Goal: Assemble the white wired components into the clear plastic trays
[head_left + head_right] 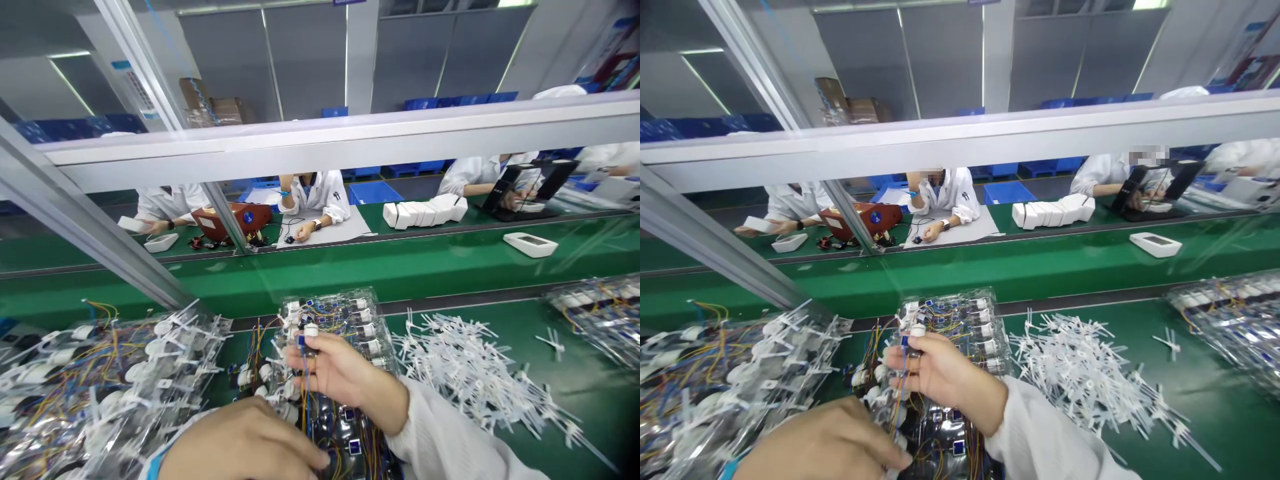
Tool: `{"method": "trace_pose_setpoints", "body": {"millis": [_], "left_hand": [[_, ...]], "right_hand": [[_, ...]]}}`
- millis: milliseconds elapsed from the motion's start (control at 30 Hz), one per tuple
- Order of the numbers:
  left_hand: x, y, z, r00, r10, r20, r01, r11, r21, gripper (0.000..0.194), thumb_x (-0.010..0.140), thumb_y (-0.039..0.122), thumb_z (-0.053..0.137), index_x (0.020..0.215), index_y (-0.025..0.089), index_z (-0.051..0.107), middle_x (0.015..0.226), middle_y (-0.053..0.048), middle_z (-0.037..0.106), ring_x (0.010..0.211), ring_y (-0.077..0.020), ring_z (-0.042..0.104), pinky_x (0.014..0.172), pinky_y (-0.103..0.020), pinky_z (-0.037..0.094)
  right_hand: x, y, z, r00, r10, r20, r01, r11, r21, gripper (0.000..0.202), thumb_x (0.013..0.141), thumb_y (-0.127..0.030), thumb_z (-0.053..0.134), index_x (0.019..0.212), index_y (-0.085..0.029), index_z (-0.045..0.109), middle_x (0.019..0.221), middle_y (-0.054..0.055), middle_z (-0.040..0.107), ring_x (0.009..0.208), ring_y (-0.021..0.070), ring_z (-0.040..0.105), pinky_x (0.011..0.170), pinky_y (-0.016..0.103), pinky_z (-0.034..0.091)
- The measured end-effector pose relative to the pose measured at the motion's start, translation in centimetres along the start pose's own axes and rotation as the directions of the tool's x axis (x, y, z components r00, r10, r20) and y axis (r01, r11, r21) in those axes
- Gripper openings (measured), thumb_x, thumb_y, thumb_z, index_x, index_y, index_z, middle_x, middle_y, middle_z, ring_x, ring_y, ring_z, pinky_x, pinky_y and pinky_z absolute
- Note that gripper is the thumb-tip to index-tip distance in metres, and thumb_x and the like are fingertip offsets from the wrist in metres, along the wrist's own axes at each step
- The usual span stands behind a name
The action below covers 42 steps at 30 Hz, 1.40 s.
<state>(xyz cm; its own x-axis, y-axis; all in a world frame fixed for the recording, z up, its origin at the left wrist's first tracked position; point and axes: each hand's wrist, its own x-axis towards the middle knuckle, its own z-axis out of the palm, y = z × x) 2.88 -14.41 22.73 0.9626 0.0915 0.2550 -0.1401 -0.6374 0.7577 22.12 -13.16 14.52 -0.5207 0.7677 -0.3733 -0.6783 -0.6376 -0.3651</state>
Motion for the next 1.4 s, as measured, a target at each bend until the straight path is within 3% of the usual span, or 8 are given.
{"method": "trace_pose_setpoints", "body": {"millis": [100, 167, 233, 467, 733, 867, 1167, 1400], "left_hand": [[-0.4, -1.5, 0.1, 0.946, -0.020, -0.322, 0.036, 0.998, 0.042, 0.037, 0.096, 0.045, 0.057, 0.128, 0.028, 0.058, 0.117, -0.009, 0.073, 0.090, -0.0183, 0.073, 0.073, -0.025, 0.058], [0.1, -2.4, 0.4, 0.807, -0.142, -0.573, 0.198, 0.980, 0.036, 0.030, 0.096, 0.041, 0.060, 0.121, 0.027, 0.061, 0.106, -0.006, 0.072, 0.070, -0.0119, 0.067, 0.066, -0.023, 0.054], [1.2, -3.3, 0.9, 0.710, -0.232, -0.665, 0.327, 0.945, 0.020, 0.026, 0.094, 0.038, 0.063, 0.115, 0.023, 0.064, 0.102, -0.005, 0.069, 0.059, -0.0079, 0.057, 0.064, -0.023, 0.052], [4.5, -5.3, 2.4, 0.784, -0.206, -0.585, 0.293, 0.954, 0.057, 0.020, 0.088, 0.035, 0.069, 0.100, 0.019, 0.071, 0.088, -0.005, 0.067, 0.068, -0.0114, 0.059, 0.065, -0.022, 0.048], [4.3, -5.6, 2.0, 0.819, -0.220, -0.529, 0.322, 0.941, 0.108, 0.033, 0.081, 0.036, 0.078, 0.107, 0.019, 0.067, 0.075, 0.000, 0.069, 0.071, -0.0141, 0.061, 0.071, -0.025, 0.044], [4.3, -5.7, 2.1, 0.817, -0.160, -0.554, 0.317, 0.927, 0.201, 0.019, 0.083, 0.029, 0.074, 0.098, 0.020, 0.068, 0.072, 0.000, 0.070, 0.070, -0.0139, 0.058, 0.070, -0.025, 0.041], [3.6, -5.3, 1.0, 0.866, -0.270, -0.421, 0.412, 0.863, 0.293, 0.021, 0.084, 0.039, 0.076, 0.095, 0.022, 0.070, 0.088, 0.001, 0.072, 0.083, -0.0149, 0.060, 0.080, -0.029, 0.037], [2.8, -4.3, 0.2, 0.872, -0.027, -0.489, 0.187, 0.942, 0.280, 0.033, 0.089, 0.052, 0.065, 0.086, 0.019, 0.067, 0.082, -0.003, 0.073, 0.079, -0.0141, 0.063, 0.080, -0.032, 0.038]], "right_hand": [[-2.5, -0.6, -0.6, 0.994, -0.096, 0.053, 0.101, 0.989, -0.111, 0.043, 0.082, -0.025, 0.073, 0.120, -0.012, 0.059, 0.085, 0.011, 0.074, 0.070, 0.0225, 0.072, 0.059, 0.032, 0.060], [-3.7, -0.6, -0.9, 0.981, -0.167, 0.093, 0.184, 0.960, -0.210, 0.048, 0.078, -0.030, 0.077, 0.119, -0.013, 0.061, 0.080, 0.009, 0.074, 0.066, 0.0218, 0.072, 0.058, 0.030, 0.058], [-4.4, -0.4, -1.2, 0.968, -0.224, 0.117, 0.248, 0.927, -0.283, 0.043, 0.078, -0.033, 0.076, 0.115, -0.015, 0.063, 0.078, 0.007, 0.073, 0.064, 0.0210, 0.071, 0.058, 0.030, 0.057], [-4.1, 0.4, -1.6, 0.936, -0.322, 0.144, 0.352, 0.876, -0.331, 0.014, 0.079, -0.023, 0.066, 0.092, -0.018, 0.069, 0.081, 0.003, 0.066, 0.072, 0.0203, 0.064, 0.056, 0.027, 0.052], [-3.4, -0.4, -2.7, 0.930, -0.343, 0.131, 0.367, 0.846, -0.387, 0.027, 0.080, -0.039, 0.079, 0.098, -0.020, 0.073, 0.082, 0.002, 0.068, 0.083, 0.0214, 0.063, 0.076, 0.029, 0.047], [-3.1, 0.1, -3.4, 0.940, -0.340, 0.004, 0.317, 0.871, -0.376, 0.047, 0.079, -0.052, 0.082, 0.112, -0.021, 0.071, 0.080, 0.003, 0.069, 0.081, 0.0229, 0.063, 0.070, 0.029, 0.045], [-4.0, -0.3, -2.2, 0.948, -0.317, -0.028, 0.300, 0.919, -0.255, 0.047, 0.080, -0.046, 0.083, 0.117, -0.023, 0.067, 0.087, 0.004, 0.068, 0.077, 0.0228, 0.065, 0.068, 0.034, 0.050], [-4.1, -1.2, -2.1, 0.914, -0.401, 0.058, 0.402, 0.883, -0.242, 0.022, 0.082, -0.033, 0.081, 0.094, -0.023, 0.064, 0.081, 0.000, 0.061, 0.078, 0.0177, 0.055, 0.068, 0.028, 0.046]]}}
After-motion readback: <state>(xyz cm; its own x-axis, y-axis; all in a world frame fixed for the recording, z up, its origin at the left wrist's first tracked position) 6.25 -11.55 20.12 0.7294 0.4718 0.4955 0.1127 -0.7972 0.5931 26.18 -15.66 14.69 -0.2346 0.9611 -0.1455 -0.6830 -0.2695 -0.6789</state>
